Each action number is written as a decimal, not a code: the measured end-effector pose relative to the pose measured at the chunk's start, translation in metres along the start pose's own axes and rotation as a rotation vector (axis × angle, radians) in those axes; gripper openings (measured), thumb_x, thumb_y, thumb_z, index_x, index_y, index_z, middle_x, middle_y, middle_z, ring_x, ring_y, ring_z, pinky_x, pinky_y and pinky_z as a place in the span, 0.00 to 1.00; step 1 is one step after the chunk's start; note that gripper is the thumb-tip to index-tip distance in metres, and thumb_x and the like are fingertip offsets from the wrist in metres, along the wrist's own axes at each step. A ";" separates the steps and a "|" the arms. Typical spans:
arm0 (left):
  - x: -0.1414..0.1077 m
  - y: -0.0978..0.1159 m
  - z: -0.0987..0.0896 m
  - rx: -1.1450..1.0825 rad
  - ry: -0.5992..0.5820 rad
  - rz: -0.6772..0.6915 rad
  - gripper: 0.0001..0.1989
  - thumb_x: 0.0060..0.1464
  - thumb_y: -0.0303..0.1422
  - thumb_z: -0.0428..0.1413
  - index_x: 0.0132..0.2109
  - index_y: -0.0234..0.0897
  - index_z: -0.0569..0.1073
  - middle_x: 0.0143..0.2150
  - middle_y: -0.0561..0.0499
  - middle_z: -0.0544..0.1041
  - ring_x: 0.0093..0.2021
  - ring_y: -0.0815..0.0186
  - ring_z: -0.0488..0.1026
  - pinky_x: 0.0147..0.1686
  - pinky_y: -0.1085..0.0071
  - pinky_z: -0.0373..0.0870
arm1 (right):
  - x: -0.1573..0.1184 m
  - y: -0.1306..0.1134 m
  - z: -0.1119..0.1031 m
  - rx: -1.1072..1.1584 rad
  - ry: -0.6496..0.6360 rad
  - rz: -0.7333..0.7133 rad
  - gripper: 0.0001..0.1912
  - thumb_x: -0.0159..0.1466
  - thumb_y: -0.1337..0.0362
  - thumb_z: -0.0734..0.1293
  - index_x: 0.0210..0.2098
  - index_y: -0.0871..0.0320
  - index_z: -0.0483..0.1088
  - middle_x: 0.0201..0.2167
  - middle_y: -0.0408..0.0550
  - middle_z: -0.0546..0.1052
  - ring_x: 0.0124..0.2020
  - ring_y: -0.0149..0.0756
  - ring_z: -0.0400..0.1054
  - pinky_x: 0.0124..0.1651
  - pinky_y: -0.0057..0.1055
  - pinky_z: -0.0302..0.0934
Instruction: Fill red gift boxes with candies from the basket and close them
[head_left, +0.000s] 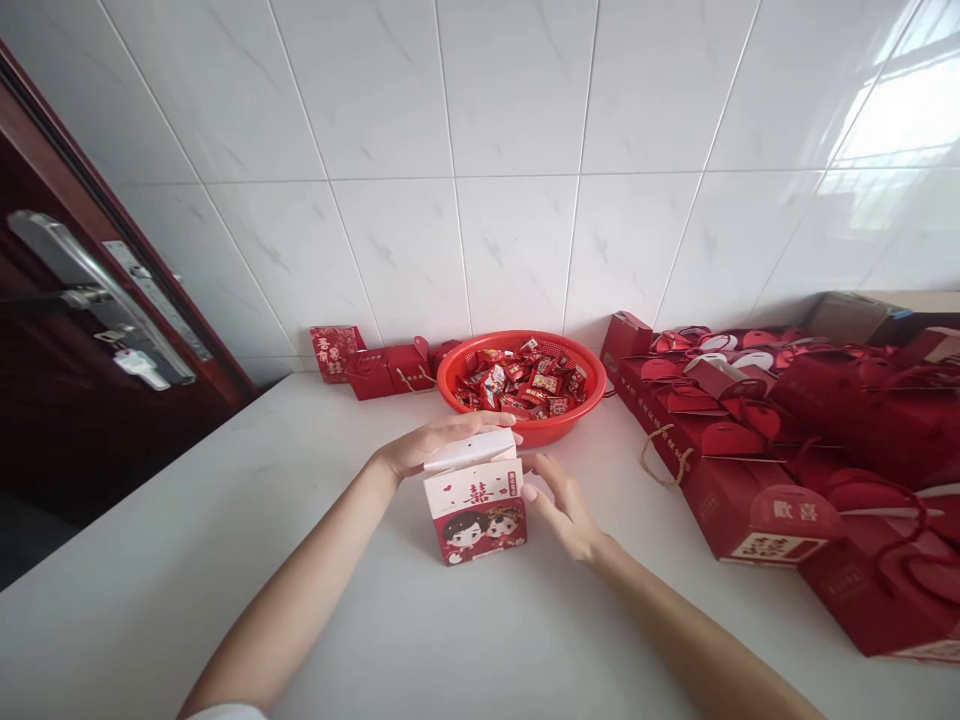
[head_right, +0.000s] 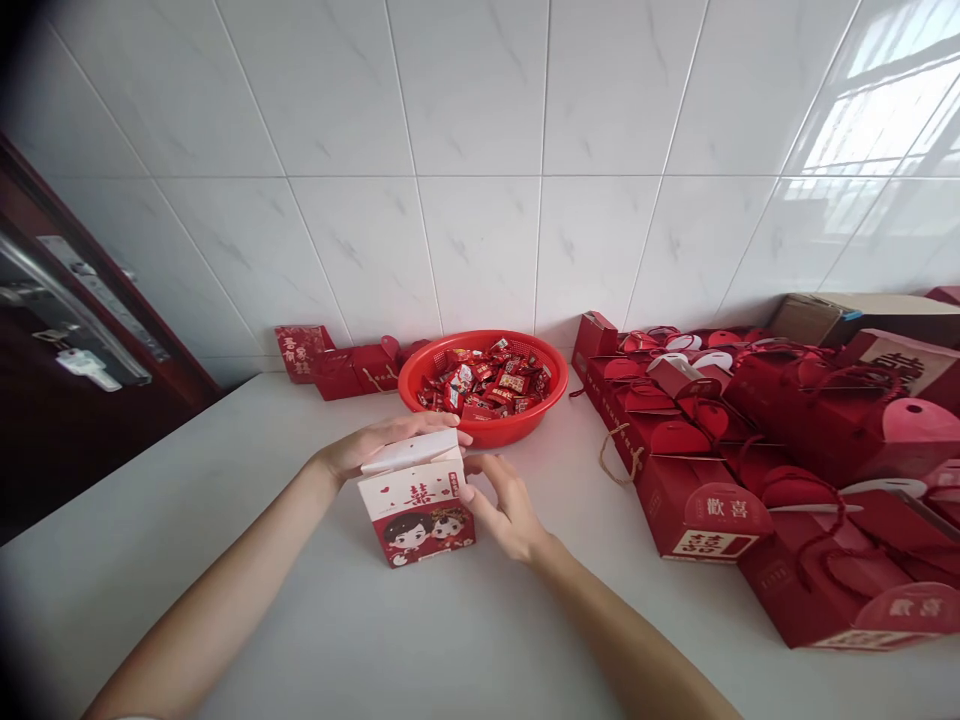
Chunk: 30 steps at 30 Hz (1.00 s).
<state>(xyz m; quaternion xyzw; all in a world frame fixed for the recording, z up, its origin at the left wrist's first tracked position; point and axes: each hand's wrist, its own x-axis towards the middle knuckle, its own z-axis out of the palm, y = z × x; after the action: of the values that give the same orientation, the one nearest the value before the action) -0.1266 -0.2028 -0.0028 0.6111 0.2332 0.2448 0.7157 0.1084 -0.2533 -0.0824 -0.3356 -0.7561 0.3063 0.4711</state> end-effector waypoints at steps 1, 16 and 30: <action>-0.001 0.002 0.000 0.000 0.016 0.010 0.27 0.63 0.45 0.56 0.63 0.37 0.70 0.64 0.38 0.72 0.61 0.51 0.71 0.58 0.60 0.65 | 0.001 -0.001 -0.002 0.009 0.056 -0.008 0.20 0.71 0.48 0.57 0.44 0.55 0.72 0.42 0.49 0.78 0.44 0.41 0.71 0.49 0.37 0.63; 0.007 0.003 -0.018 -0.105 0.265 0.099 0.21 0.65 0.45 0.53 0.51 0.33 0.78 0.51 0.39 0.81 0.52 0.54 0.77 0.53 0.61 0.69 | 0.024 -0.001 -0.028 -0.059 0.522 0.041 0.09 0.66 0.59 0.62 0.39 0.56 0.72 0.37 0.49 0.79 0.36 0.37 0.72 0.40 0.33 0.66; 0.010 -0.002 -0.023 -0.007 0.333 0.080 0.20 0.61 0.46 0.58 0.50 0.33 0.78 0.49 0.39 0.82 0.49 0.55 0.78 0.51 0.62 0.71 | 0.018 -0.010 -0.025 -0.095 0.430 -0.024 0.08 0.65 0.68 0.61 0.35 0.56 0.72 0.34 0.47 0.77 0.33 0.35 0.70 0.38 0.32 0.65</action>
<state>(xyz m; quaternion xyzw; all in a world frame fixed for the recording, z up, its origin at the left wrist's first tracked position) -0.1334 -0.1794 -0.0080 0.5684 0.3231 0.3718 0.6590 0.1232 -0.2411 -0.0559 -0.4058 -0.6557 0.1861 0.6089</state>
